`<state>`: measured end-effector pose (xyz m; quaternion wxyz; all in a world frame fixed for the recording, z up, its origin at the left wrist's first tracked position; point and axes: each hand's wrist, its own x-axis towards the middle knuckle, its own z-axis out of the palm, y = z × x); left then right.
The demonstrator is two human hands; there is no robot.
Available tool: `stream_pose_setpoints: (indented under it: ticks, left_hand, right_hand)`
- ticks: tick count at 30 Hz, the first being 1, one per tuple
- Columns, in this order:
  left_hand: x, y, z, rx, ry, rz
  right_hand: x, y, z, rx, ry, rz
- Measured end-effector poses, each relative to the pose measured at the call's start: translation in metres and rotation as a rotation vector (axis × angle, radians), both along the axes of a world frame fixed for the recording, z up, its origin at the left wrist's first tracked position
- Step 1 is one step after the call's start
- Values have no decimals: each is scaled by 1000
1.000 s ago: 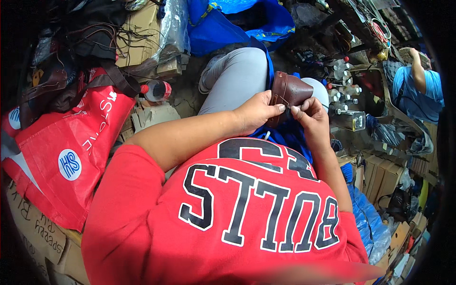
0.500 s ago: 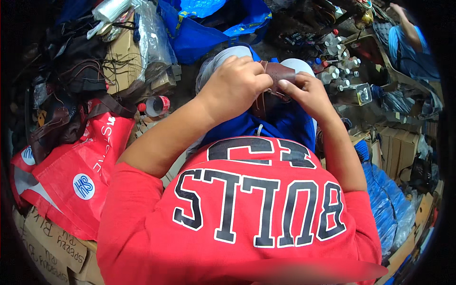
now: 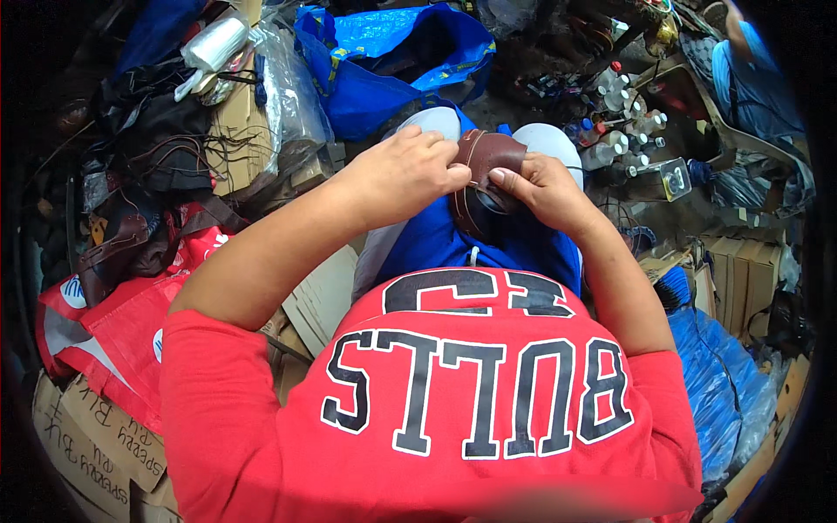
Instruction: The person is manually stitching or sewing a leather shoe upper component using a needle and thread.
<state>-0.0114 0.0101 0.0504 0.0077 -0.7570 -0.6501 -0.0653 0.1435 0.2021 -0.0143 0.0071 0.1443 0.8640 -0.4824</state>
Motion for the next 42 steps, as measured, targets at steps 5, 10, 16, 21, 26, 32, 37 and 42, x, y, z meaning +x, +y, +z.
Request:
stream_pose_setpoints:
  ticks: [5,10,16,21,26,32,37,42]
  left_hand:
    - [10,5,2,-2,65,54]
    - [36,20,2,-144,163,146]
    - [12,14,4,-160,87,22]
    - [-62,-45,34,-187,19,314]
    - [-65,-45,83,168,-965,522]
    - [-10,-9,67,521,-1803,66]
    - [-44,-36,126,258,-1769,-272]
    - [-82,-182,192,506,-1563,39]
  right_hand:
    - [-3,-1,2,16,-26,-13]
    - [-6,2,-3,88,-25,-9]
    - [-4,4,-1,0,-77,14]
    - [12,28,8,-99,-19,-71]
    - [4,26,11,104,-105,-6]
    - [1,14,25,216,-213,29]
    - [12,17,28,174,-268,-2]
    - [9,9,32,193,-148,27]
